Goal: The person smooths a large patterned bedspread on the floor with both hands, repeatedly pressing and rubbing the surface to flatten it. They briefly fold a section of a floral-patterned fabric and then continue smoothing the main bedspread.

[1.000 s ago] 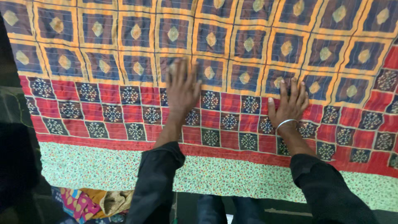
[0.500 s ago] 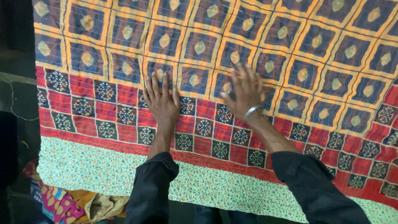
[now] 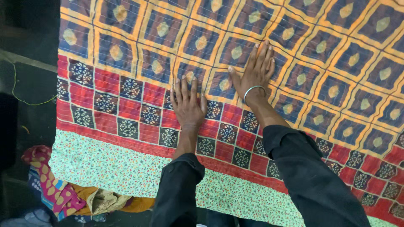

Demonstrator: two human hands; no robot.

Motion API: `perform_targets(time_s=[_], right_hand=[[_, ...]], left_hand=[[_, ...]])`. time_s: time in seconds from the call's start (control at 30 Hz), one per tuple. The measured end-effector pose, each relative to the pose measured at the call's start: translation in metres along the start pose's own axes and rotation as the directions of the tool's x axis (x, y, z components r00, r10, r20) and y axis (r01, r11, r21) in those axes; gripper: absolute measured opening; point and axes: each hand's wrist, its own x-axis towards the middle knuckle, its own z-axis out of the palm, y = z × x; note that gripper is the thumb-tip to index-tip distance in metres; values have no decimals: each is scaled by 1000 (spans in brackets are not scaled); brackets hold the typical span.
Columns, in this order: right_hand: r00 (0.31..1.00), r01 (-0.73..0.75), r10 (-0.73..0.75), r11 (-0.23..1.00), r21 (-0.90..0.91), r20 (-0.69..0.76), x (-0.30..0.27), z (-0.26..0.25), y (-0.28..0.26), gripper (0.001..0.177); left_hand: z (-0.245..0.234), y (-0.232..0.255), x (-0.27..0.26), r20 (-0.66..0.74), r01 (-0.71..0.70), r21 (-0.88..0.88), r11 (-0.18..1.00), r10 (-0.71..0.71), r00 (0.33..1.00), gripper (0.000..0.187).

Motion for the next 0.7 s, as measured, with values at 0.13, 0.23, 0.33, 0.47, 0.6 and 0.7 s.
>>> perform_targets(time_s=[0.13, 0.23, 0.33, 0.47, 0.6, 0.7], right_hand=[[998, -4, 2, 1000, -23, -69, 21, -3, -6, 103], [992, 12, -14, 1000, -14, -124, 38, -1, -3, 97], [994, 0, -4, 999, -42, -110, 55, 5, 0, 95], [967, 41, -63, 995, -95, -245, 89, 3, 15, 84], [924, 76, -91, 996, -55, -370, 99, 13, 33, 75], [910, 44, -46, 999, -14, -413, 68, 32, 28, 72]], left_hand=[[0, -2, 3, -22, 2, -3, 1000, -2, 1000, 54], [7, -4, 4, -23, 24, -5, 1000, -24, 999, 53], [12, -9, 1, -30, 20, 2, 1000, -20, 999, 54], [13, -7, 4, -44, 28, -27, 999, -29, 999, 54], [13, -11, 5, -92, 13, -74, 997, -19, 996, 53], [9, -10, 0, -105, 11, -103, 995, -22, 994, 52]])
